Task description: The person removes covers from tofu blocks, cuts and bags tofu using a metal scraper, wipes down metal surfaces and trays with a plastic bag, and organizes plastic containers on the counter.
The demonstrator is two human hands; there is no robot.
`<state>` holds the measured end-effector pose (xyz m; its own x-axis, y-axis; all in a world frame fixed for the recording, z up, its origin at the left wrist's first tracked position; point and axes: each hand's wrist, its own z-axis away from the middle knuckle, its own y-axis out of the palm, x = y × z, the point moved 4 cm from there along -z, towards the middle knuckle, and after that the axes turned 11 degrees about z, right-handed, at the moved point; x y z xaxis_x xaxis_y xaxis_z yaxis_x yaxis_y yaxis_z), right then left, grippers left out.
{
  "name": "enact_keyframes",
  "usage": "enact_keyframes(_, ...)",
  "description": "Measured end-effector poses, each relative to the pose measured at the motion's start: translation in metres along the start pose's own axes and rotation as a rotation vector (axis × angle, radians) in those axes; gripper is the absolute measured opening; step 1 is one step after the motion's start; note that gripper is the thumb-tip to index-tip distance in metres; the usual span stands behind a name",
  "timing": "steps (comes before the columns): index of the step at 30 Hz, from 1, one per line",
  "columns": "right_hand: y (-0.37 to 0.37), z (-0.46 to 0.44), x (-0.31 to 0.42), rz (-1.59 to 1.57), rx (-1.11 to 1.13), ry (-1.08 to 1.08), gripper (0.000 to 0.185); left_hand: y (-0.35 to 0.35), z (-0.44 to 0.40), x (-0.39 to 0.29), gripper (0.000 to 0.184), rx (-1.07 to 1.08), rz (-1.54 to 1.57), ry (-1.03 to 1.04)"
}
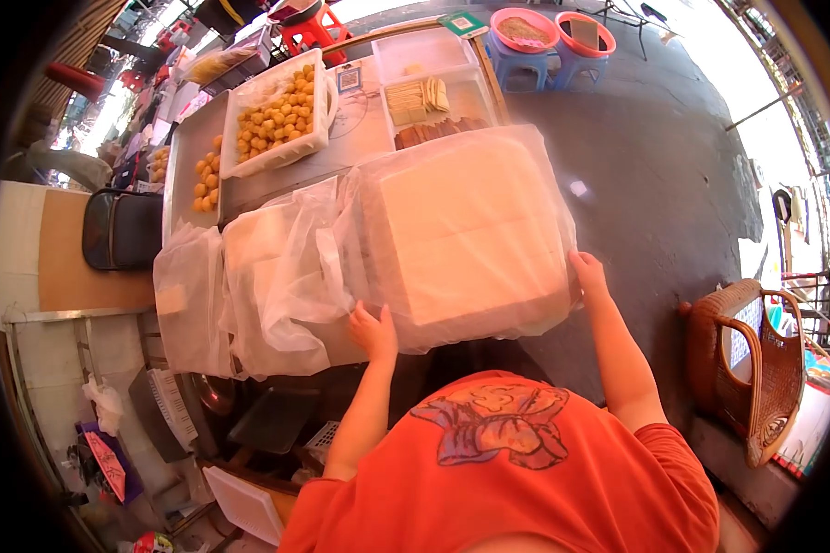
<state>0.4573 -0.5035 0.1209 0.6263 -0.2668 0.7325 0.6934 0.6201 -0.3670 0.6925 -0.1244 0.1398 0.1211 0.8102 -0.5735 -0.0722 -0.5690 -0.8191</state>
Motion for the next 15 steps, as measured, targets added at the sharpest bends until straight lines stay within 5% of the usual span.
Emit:
enact_keyframes(5, -0.023, -0.012, -0.017, -0.085, -0.322, -0.101, 0.023, -0.01, 0.009, -0.007, 0.048, 0.093, -0.119, -0.002)
enact_keyframes(8, -0.024, -0.023, -0.026, 0.002, -0.323, -0.166, 0.023, -0.014, 0.011, -0.013, 0.048, 0.074, -0.183, 0.046)
enact_keyframes(11, -0.024, 0.012, 0.012, 0.474, -0.737, -0.615, 0.038, -0.02, 0.021, -0.039, 0.05, 0.014, -0.21, 0.244)
enact_keyframes(15, -0.009, 0.053, 0.038, 0.711, -0.452, -0.884, 0.053, -0.013, 0.057, -0.053, 0.055, 0.14, -0.252, 0.363)
